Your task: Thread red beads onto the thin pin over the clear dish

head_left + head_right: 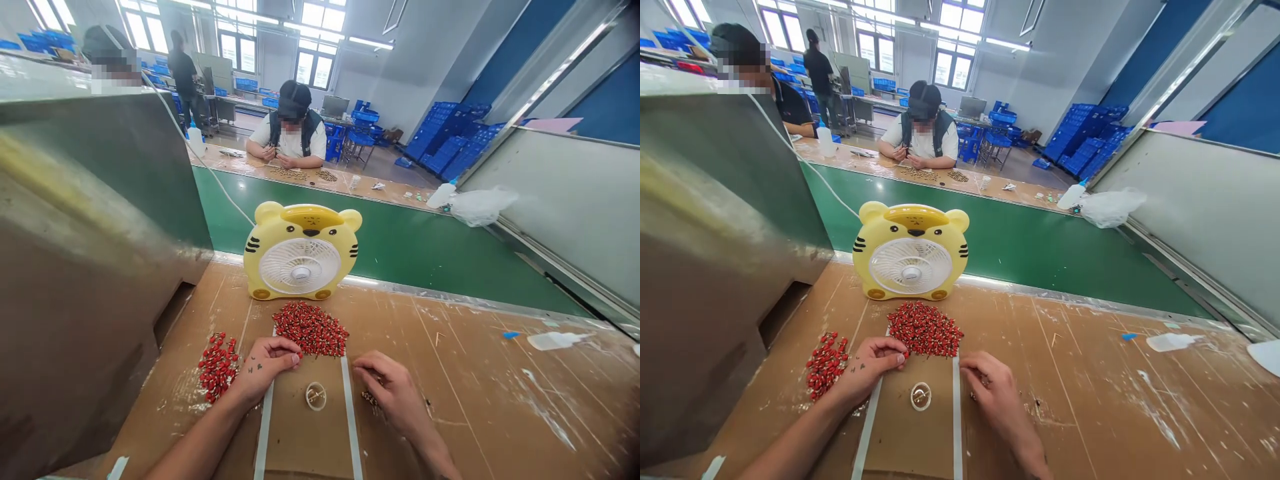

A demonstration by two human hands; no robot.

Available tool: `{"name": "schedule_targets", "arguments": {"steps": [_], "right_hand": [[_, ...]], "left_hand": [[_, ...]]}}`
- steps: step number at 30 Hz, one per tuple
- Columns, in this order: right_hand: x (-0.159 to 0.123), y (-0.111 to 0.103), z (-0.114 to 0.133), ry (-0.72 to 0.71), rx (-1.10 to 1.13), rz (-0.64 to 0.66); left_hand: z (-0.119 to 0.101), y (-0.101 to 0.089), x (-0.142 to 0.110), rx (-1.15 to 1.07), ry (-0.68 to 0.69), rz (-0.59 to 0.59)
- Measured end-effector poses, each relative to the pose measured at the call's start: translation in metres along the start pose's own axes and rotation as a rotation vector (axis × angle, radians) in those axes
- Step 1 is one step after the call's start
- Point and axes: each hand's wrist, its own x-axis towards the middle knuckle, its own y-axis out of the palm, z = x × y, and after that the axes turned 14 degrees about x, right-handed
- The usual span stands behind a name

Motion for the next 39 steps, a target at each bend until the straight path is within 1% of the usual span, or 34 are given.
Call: {"name": "schedule_targets", "arguments": {"steps": [3,5,7,10,16,23,28,31,34,39], "right_hand": [[0.011,0.029,0.021,-0.111,0.11,0.013],[0.02,0.045,0.033,-0.159,0.147,-0.003],[0.027,0.057,0.04,-0.161,0.153,-0.032],[0.033,0.066,0.044,-0.13,0.13,-0.064],[0.036,0.072,0.041,-0.125,0.102,-0.045],[0.036,0.072,0.041,-0.172,0.071,-0.044],[0.034,0.073,0.042,-0.167,0.053,-0.044],[0.033,0.075,0.04,-0.147,0.053,-0.043],[0.032,0.076,0.036,-0.126,0.093,-0.057],[0.033,0.077,0.034,-0.046,0.279,-0.106]], "left_hand": [[-0.002,0.001,-0.001,0.076,0.046,-0.024],[-0.002,0.001,-0.002,0.103,0.08,-0.021],[-0.002,0.0,-0.002,0.118,0.106,-0.031],[-0.004,-0.001,-0.002,0.128,0.126,-0.058],[-0.008,0.001,-0.003,0.129,0.172,-0.011],[-0.01,0.003,-0.006,0.174,0.201,-0.053],[-0.008,0.003,-0.006,0.214,0.235,-0.024],[-0.007,0.002,-0.006,0.271,0.256,-0.031],[-0.006,0.001,-0.007,0.291,0.241,-0.045],[-0.005,0.001,-0.009,0.251,0.185,-0.063]]}}
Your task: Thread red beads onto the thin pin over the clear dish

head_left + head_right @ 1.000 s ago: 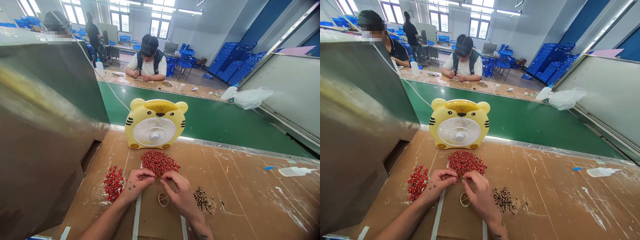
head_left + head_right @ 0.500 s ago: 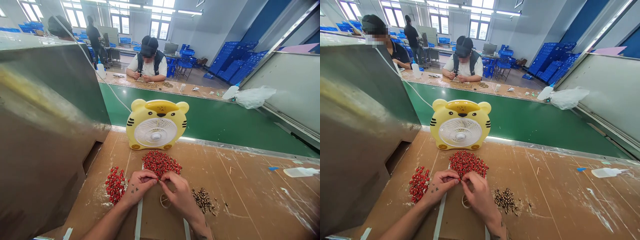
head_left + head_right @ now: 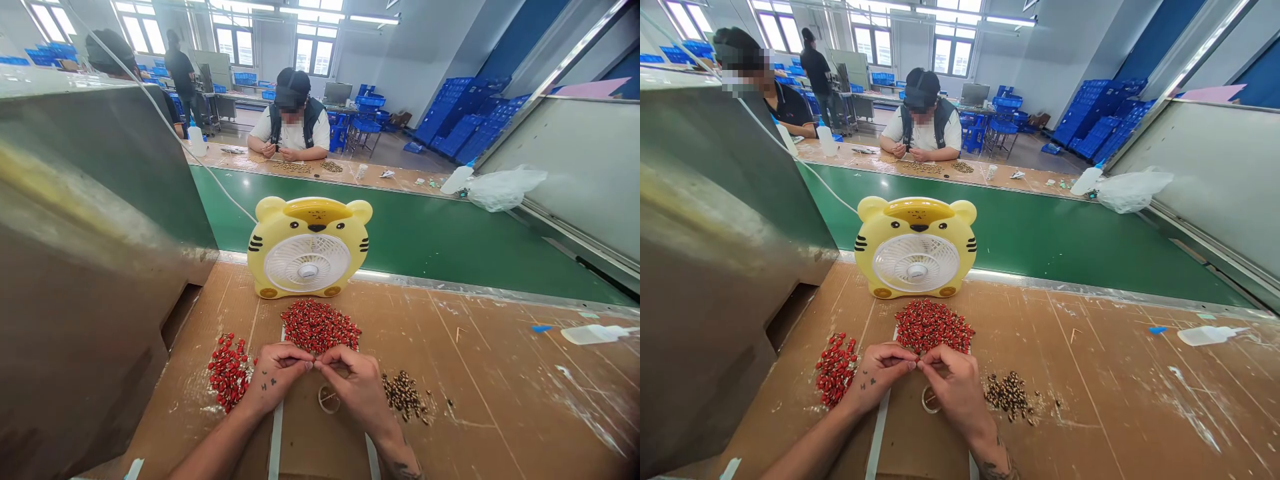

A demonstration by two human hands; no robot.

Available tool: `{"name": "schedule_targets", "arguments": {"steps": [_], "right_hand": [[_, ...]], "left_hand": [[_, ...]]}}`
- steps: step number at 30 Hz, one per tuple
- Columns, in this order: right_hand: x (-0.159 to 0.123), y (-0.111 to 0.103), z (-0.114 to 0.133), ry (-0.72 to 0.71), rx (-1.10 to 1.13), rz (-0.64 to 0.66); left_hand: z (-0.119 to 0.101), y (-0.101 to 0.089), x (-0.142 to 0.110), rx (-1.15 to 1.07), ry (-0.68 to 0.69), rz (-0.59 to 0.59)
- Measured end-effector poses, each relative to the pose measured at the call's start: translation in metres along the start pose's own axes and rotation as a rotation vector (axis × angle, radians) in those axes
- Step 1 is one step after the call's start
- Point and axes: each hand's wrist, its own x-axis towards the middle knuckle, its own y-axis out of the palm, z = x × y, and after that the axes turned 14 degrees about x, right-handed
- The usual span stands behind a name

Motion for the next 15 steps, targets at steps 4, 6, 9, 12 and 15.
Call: {"name": "schedule_targets", "arguments": {"steps": [4,6,9,12,15], "right_hand": [[0.002,0.001,0.005,0.037,0.028,0.007],[0.003,-0.002,0.006,0.048,0.016,0.025],[0.003,-0.017,0.001,0.071,-0.01,0.007],[0.004,-0.046,-0.012,0.131,-0.077,-0.074],[0.007,-0.075,-0.025,0.178,-0.244,-0.119]], "left_hand": [[0.003,0.004,-0.001,0.009,0.034,-0.017],[0.005,0.008,-0.001,0.014,0.037,-0.001],[0.006,0.012,-0.001,0.029,0.04,0.064],[-0.001,-0.002,-0.002,0.248,0.141,0.086],[-0.014,-0.033,-0.005,0.758,0.27,0.055]]}}
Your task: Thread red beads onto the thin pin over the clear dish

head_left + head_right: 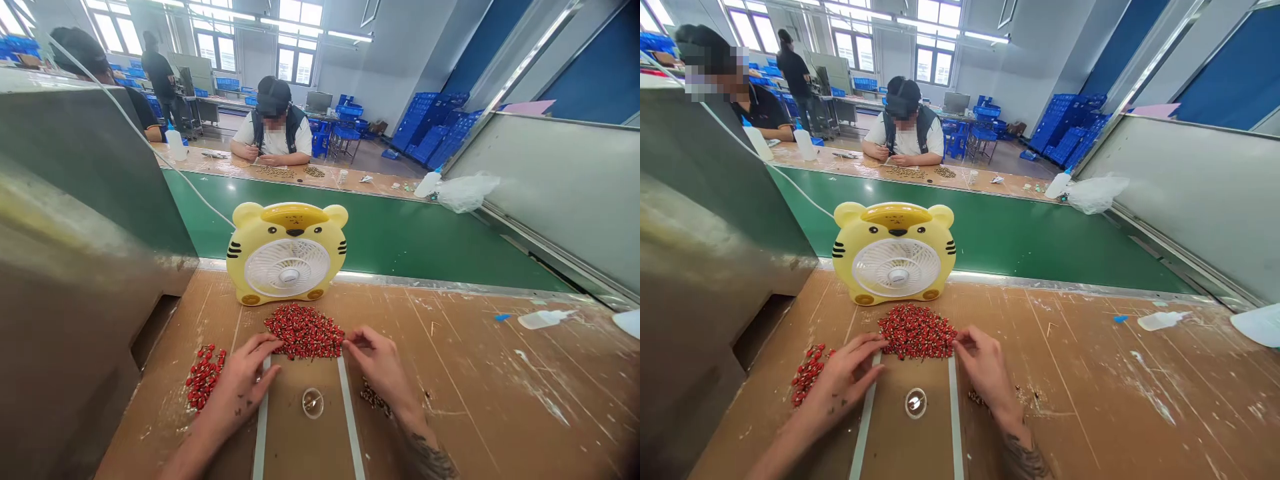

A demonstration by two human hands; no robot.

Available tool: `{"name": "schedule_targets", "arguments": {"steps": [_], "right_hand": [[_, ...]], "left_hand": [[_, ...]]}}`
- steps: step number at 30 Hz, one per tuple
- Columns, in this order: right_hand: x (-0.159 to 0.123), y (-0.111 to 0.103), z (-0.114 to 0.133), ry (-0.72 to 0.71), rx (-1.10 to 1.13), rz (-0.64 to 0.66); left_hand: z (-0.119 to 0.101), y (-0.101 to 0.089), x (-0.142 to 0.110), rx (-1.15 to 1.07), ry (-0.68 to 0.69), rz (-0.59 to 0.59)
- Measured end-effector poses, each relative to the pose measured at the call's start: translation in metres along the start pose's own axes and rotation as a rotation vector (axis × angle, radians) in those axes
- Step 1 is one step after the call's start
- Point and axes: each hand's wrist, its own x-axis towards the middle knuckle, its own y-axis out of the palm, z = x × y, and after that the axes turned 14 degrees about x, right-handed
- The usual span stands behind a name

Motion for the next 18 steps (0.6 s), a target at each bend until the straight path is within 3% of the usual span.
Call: {"name": "schedule_targets", "arguments": {"steps": [2,5,10,14,18], "right_hand": [[0.006,-0.008,-0.008,0.004,-0.074,-0.014],[0.011,-0.006,-0.012,0.001,-0.108,-0.013],[0.011,-0.002,-0.013,-0.011,-0.108,0.026],[0.002,-0.018,-0.013,-0.001,-0.103,0.002],[-0.024,-0.024,-0.006,0.066,-0.047,0.041]], "left_hand": [[0.009,-0.022,-0.004,0.32,-0.002,0.034],[0.02,-0.041,-0.01,0.561,-0.095,0.184],[0.036,-0.04,-0.01,0.598,-0.138,0.328],[0.04,-0.039,-0.007,0.617,-0.124,0.358],[0.029,-0.041,-0.009,0.63,-0.071,0.319]]}}
